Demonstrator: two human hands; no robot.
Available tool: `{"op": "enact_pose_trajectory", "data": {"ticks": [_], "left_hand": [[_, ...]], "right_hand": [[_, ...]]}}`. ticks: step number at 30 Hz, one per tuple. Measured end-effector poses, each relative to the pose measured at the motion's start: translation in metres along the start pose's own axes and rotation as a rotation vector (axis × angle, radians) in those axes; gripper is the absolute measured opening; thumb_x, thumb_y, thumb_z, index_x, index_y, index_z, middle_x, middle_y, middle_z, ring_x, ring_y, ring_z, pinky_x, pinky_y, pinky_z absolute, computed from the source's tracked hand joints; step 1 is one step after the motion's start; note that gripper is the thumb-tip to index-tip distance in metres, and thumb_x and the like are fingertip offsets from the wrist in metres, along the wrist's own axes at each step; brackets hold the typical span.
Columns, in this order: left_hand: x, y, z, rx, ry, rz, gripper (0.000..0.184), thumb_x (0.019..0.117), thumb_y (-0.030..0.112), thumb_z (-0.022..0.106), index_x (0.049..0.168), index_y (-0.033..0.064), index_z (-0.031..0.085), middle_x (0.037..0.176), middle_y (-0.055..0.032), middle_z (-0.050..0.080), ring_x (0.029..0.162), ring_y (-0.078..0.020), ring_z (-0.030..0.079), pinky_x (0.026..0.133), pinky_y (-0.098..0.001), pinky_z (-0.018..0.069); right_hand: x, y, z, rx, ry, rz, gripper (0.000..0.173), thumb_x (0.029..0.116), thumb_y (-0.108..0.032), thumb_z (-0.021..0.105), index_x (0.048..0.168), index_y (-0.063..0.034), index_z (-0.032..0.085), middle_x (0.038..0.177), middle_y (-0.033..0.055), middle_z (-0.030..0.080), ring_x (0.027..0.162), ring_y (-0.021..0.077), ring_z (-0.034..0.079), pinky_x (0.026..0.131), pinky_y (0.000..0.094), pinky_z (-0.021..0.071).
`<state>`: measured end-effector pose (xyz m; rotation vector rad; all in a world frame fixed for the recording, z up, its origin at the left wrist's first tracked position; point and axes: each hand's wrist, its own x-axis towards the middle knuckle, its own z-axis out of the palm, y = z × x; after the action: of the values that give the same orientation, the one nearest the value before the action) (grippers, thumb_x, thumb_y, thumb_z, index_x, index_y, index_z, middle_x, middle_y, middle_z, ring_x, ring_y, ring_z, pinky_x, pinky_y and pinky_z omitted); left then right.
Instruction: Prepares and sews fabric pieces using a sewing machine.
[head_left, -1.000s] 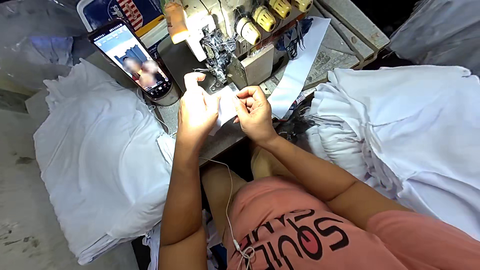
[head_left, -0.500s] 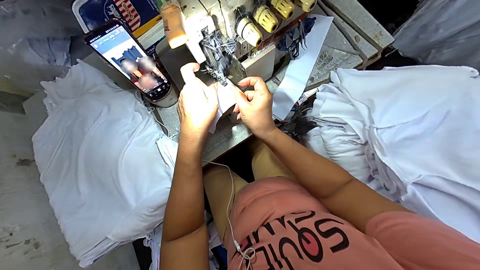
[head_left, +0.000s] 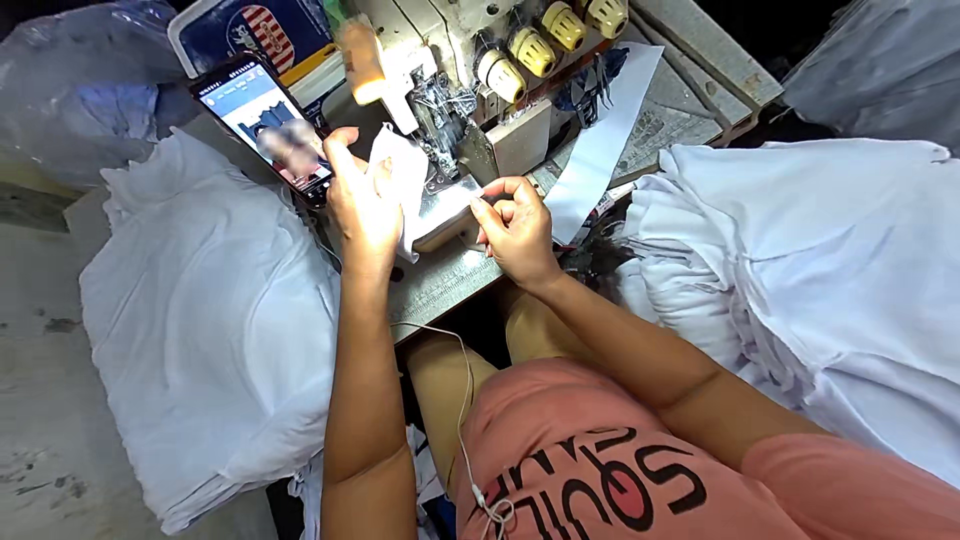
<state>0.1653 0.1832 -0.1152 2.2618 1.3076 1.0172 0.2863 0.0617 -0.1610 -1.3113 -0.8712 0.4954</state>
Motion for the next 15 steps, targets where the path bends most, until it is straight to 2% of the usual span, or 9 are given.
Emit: {"op": "enact_pose_trajectory", "data": {"ticks": [2, 6, 8, 11, 13, 15], "left_hand": [[-0.005, -0.004, -0.006, -0.012, 0.03, 0.014, 0.048, 0.1029, 0.02, 0.058, 0.14, -0.0081, 0.046, 0.088, -0.0113, 0.059, 0.075, -0.0161, 0.057, 0.075, -0.0321, 0.0493], [-0.02, -0.014, -0.016, -0.089, 0.099, 0.053, 0.046, 0.1018, 0.017, 0.06, 0.136, -0.0102, 0.047, 0.084, -0.0061, 0.057, 0.069, -0.005, 0.051, 0.068, -0.0206, 0.0443], [-0.027, -0.017, -0.02, -0.149, 0.109, 0.057, 0.044, 0.1013, 0.014, 0.06, 0.134, -0.0119, 0.046, 0.086, -0.0057, 0.057, 0.072, -0.0025, 0.052, 0.071, -0.018, 0.045], [-0.038, -0.019, -0.022, -0.224, 0.086, 0.008, 0.044, 0.1003, 0.014, 0.062, 0.134, -0.0104, 0.047, 0.088, -0.0039, 0.058, 0.075, -0.0007, 0.054, 0.074, -0.0169, 0.0461], [-0.041, -0.02, -0.021, -0.263, 0.056, -0.047, 0.047, 0.0981, 0.014, 0.065, 0.135, -0.0085, 0.046, 0.087, -0.0019, 0.058, 0.069, 0.0024, 0.052, 0.067, -0.0136, 0.0442], [-0.041, -0.021, -0.02, -0.253, -0.009, -0.142, 0.055, 0.0978, 0.021, 0.068, 0.14, -0.0062, 0.045, 0.093, -0.005, 0.059, 0.067, -0.0006, 0.05, 0.064, -0.0166, 0.0434]], "right_hand": [[-0.006, 0.003, -0.002, 0.007, -0.012, -0.011, 0.016, 0.0984, -0.005, 0.063, 0.111, 0.0022, 0.057, 0.061, -0.0065, 0.055, 0.05, -0.0027, 0.052, 0.049, 0.015, 0.0477], [-0.015, 0.005, -0.006, 0.014, -0.075, 0.015, 0.011, 0.1008, -0.008, 0.061, 0.109, -0.0005, 0.058, 0.062, -0.0059, 0.056, 0.05, -0.0029, 0.052, 0.048, 0.0142, 0.0458], [-0.02, 0.005, -0.01, 0.002, -0.125, 0.036, 0.012, 0.1022, -0.01, 0.061, 0.11, -0.0016, 0.06, 0.062, -0.0034, 0.056, 0.048, -0.0013, 0.051, 0.047, 0.0141, 0.0452], [-0.024, 0.01, -0.01, 0.012, -0.175, 0.036, 0.012, 0.1022, -0.01, 0.061, 0.11, -0.0016, 0.06, 0.062, -0.0029, 0.055, 0.048, -0.0009, 0.051, 0.046, 0.0141, 0.0457], [-0.026, 0.012, -0.009, 0.021, -0.207, 0.044, 0.012, 0.1023, -0.01, 0.061, 0.11, -0.0008, 0.061, 0.063, -0.0031, 0.056, 0.049, -0.0016, 0.051, 0.047, 0.0136, 0.0451], [-0.028, 0.013, -0.008, 0.024, -0.259, 0.057, 0.013, 0.1025, -0.01, 0.06, 0.11, -0.0001, 0.062, 0.063, -0.0023, 0.057, 0.048, -0.0013, 0.05, 0.047, 0.0141, 0.0446]]}}
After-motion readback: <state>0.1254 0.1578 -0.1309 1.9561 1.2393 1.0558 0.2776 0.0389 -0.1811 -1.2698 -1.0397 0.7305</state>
